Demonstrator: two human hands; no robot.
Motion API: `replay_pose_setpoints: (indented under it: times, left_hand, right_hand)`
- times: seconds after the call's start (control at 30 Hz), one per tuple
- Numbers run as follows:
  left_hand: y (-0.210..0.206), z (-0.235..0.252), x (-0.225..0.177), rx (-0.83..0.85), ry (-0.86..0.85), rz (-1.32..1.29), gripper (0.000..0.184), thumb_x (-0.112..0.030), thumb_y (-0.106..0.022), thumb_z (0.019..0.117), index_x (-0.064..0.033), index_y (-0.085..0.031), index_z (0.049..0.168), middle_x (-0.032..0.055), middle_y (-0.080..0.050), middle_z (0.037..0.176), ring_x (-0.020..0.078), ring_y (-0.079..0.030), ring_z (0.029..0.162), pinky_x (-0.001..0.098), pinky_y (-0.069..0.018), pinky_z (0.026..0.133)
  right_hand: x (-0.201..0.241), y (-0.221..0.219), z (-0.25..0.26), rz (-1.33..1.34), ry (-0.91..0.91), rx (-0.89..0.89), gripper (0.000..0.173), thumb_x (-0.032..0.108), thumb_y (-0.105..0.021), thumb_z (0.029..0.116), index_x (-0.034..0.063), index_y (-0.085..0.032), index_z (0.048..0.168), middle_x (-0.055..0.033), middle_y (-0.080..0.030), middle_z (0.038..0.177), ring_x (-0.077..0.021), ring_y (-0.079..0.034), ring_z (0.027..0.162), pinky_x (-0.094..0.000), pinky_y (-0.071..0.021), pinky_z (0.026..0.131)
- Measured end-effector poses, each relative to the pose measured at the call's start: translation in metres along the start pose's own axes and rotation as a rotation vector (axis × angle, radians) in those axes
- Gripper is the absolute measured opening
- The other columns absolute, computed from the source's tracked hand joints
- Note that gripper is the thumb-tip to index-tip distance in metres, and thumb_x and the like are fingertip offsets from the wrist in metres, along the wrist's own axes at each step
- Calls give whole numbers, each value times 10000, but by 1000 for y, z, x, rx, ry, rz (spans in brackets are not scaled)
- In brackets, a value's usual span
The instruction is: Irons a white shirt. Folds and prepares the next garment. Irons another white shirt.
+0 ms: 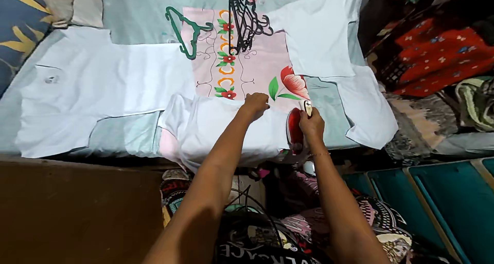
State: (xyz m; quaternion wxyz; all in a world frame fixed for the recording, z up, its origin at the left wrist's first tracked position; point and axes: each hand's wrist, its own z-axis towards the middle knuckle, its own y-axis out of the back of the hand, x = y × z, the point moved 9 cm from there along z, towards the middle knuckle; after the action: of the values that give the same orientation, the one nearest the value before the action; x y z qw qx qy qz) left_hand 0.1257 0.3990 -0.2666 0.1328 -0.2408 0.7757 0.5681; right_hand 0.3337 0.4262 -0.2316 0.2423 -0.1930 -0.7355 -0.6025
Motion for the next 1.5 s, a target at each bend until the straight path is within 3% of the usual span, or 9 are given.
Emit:
replay_pose_setpoints:
  times: [0.27, 0.4, 0.53, 0.8, 0.97, 1.13, 1.27, 1.4, 1.5]
  left_hand:
    - [7, -36, 18, -345, -96, 49, 237, -100, -600, 1007, -5, -697, 1201, 237, -651, 1235, 429, -570, 1254, 649, -384, 1088]
    - [0, -104, 35, -535, -255, 65, 218, -86, -581, 1013, 8, -715, 1158, 237, -661, 1245, 426, -587, 1262, 650, -383, 1115]
    - [-19, -152, 64, -607, -276, 108, 180, -71, -629, 969, 3, -731, 1097, 228, -685, 1177, 413, -644, 1170, 638, -448, 1036]
    - [-33, -152, 72, -714, -187, 167, 234, -162, -604, 999, -24, -730, 1139, 189, -680, 1250, 360, -629, 1239, 601, -414, 1106]
    - [-34, -153, 74, -727, -190, 159, 240, -165, -585, 1014, -23, -726, 1147, 193, -679, 1263, 360, -630, 1246, 600, -409, 1116]
    - [-33, -153, 73, -741, -200, 166, 248, -163, -563, 1017, -19, -720, 1143, 197, -681, 1251, 370, -635, 1233, 612, -402, 1109]
    - [-33, -153, 74, -737, -187, 156, 247, -161, -572, 1015, -11, -722, 1142, 205, -682, 1253, 384, -632, 1239, 625, -402, 1108]
    - [-32, -154, 71, -731, -186, 159, 246, -147, -582, 1002, -3, -723, 1143, 212, -683, 1252, 396, -630, 1242, 639, -407, 1099]
    - [-32, -153, 71, -732, -182, 181, 251, -152, -570, 1007, -9, -721, 1145, 205, -683, 1253, 387, -630, 1242, 633, -405, 1100]
  right_hand:
    - [-8, -6, 25, 214, 135, 95, 383, 313, -609, 1029, 30, -623, 1286, -228, -673, 1009, -343, -656, 810, -565, -541, 747]
    - [2, -16, -2, 106, 457, 389, 444, 270, -709, 958, 19, -656, 1320, -204, -719, 1102, -291, -707, 952, -515, -563, 882]
    - [16, -18, -6, 84, 514, 322, 426, 264, -712, 955, 18, -677, 1300, -208, -731, 1077, -314, -715, 933, -545, -558, 860]
    - [52, -37, 17, 72, 396, 199, 433, 404, -654, 1001, 64, -672, 1268, -245, -697, 995, -410, -670, 835, -633, -517, 737]
    - [35, -31, 3, 28, 466, 403, 444, 343, -665, 1005, 70, -628, 1354, -231, -699, 1051, -356, -675, 827, -574, -544, 759]
    - [7, -28, -15, -10, 605, 610, 292, 216, -744, 931, 23, -713, 1149, -150, -721, 982, -238, -690, 867, -496, -557, 824]
    - [0, -35, -29, -151, 654, 713, 387, 400, -751, 895, 21, -715, 970, -116, -671, 818, -241, -641, 776, -516, -507, 740]
    - [-1, -35, -49, -299, 667, 802, 559, 538, -708, 885, 46, -750, 1146, -191, -735, 968, -352, -696, 953, -627, -497, 872]
    - [-9, -32, -50, -310, 694, 773, 619, 594, -683, 869, 36, -745, 1128, -210, -729, 981, -385, -688, 973, -646, -481, 878]
